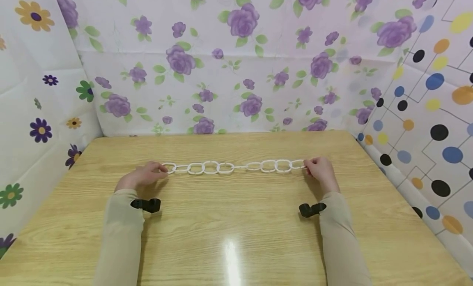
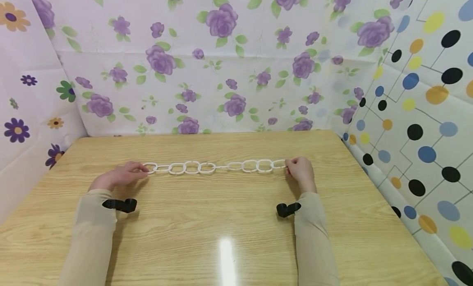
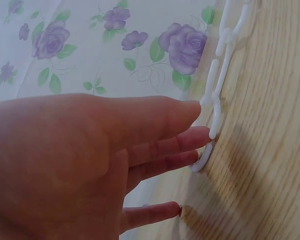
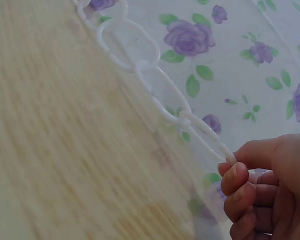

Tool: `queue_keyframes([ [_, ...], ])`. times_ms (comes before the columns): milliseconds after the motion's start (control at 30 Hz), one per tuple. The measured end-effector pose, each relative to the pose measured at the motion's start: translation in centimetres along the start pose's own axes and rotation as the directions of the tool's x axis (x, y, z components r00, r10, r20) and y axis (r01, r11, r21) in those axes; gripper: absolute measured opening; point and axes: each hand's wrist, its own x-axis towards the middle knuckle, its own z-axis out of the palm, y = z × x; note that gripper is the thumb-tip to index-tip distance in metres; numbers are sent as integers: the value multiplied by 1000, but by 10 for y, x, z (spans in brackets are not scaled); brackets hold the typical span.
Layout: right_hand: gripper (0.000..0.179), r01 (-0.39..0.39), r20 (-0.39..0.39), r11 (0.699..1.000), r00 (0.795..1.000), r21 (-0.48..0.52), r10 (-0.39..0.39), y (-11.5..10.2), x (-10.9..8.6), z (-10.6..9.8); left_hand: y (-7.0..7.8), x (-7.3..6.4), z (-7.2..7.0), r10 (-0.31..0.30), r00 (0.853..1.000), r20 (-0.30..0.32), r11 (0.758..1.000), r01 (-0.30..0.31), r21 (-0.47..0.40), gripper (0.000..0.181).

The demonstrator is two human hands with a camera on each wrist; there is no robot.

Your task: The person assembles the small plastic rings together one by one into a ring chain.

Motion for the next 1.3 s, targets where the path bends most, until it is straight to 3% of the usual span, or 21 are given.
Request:
queue_keyframes([
  [133, 31, 11, 38, 999, 999, -51, -9, 3, 1, 1, 1, 0, 1, 11, 1000, 13, 1000, -11, -14, 36],
  [500, 32, 54, 140, 997, 989, -63, -45, 2, 0, 0, 4, -1, -4, 25, 1000, -6, 1000, -25, -7, 40],
  [1300, 32, 92, 153, 991, 985, -102, -76, 1, -1, 0, 15, -3, -9, -24, 997, -77, 1000, 25, 4, 40],
])
